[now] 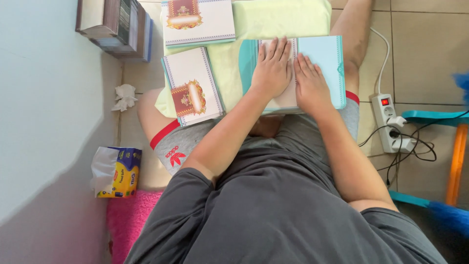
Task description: Smoothing the pages of small notebooks and stacking them neatly on a surface.
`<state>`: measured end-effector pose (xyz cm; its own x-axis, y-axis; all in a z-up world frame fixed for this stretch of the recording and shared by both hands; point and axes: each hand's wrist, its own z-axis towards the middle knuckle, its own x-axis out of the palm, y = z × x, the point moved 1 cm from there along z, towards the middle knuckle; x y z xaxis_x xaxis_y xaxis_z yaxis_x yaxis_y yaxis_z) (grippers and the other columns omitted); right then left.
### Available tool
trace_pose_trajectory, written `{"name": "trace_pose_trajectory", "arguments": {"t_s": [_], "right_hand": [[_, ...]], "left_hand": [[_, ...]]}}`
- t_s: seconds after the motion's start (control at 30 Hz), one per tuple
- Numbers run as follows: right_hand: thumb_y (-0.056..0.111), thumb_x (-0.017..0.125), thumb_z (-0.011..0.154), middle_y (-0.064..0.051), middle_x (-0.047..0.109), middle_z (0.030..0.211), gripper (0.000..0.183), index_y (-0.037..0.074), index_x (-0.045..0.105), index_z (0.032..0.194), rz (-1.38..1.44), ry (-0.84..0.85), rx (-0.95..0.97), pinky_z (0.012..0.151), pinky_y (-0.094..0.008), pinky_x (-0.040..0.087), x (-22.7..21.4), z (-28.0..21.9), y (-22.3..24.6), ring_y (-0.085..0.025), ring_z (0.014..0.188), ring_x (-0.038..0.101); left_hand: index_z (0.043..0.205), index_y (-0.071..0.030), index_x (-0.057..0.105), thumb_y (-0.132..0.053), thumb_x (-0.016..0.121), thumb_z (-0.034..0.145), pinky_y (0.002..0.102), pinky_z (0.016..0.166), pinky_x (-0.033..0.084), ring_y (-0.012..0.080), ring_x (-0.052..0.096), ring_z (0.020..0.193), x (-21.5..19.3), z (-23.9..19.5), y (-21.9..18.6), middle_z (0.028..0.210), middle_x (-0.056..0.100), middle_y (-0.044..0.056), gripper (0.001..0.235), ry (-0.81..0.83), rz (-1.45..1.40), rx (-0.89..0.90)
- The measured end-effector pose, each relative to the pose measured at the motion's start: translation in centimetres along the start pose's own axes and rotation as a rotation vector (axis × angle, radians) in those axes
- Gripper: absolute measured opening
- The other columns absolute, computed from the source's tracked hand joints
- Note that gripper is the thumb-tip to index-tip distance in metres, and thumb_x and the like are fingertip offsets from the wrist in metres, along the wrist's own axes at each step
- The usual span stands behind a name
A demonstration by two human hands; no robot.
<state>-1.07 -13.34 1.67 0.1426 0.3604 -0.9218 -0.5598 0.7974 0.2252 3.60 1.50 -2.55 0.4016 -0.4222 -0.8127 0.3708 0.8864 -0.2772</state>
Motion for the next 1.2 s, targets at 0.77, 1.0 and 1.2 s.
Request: {"name": "trace_pose_trajectory", "arguments": {"t_s": [0.77,1.0,1.2], "right_hand": [[0.005,0.048,0.098,-0.025,0.043,0.16,0.055,-0.008,0.045,0.151,-0.037,-0.007,0.061,0.119,-0.051,0.032,0.0,-2.3,0.9,-0.037,0.15,0.04],[0.005,0.043,0.098,-0.02,0.042,0.162,0.056,-0.006,0.047,0.153,-0.004,0.028,0.055,0.12,-0.049,0.026,2.5,4.8,-3.8,-0.032,0.151,0.035],[0.008,0.047,0.102,-0.024,0.044,0.16,0.051,-0.008,0.047,0.151,-0.028,0.003,0.038,0.118,-0.053,0.03,0.8,1.8,-1.2,-0.038,0.149,0.039]], "left_hand": [[0.152,0.003,0.044,-0.027,0.051,0.101,0.054,0.127,0.018,0.0333,0.031,0.153,0.3,0.1,0.4,0.162,0.04,0.017,0.06,0.076,0.013,-0.008],[0.147,0.004,0.049,-0.025,0.056,0.1,0.057,0.124,0.027,0.0369,0.04,0.149,-0.4,-0.1,0.0,0.157,0.047,0.02,0.056,-0.034,-0.006,0.017],[0.146,0.003,0.052,-0.024,0.055,0.099,0.055,0.126,0.025,0.0335,0.038,0.15,-0.1,0.0,0.0,0.156,0.048,0.018,0.054,-0.045,-0.031,-0.01]]}}
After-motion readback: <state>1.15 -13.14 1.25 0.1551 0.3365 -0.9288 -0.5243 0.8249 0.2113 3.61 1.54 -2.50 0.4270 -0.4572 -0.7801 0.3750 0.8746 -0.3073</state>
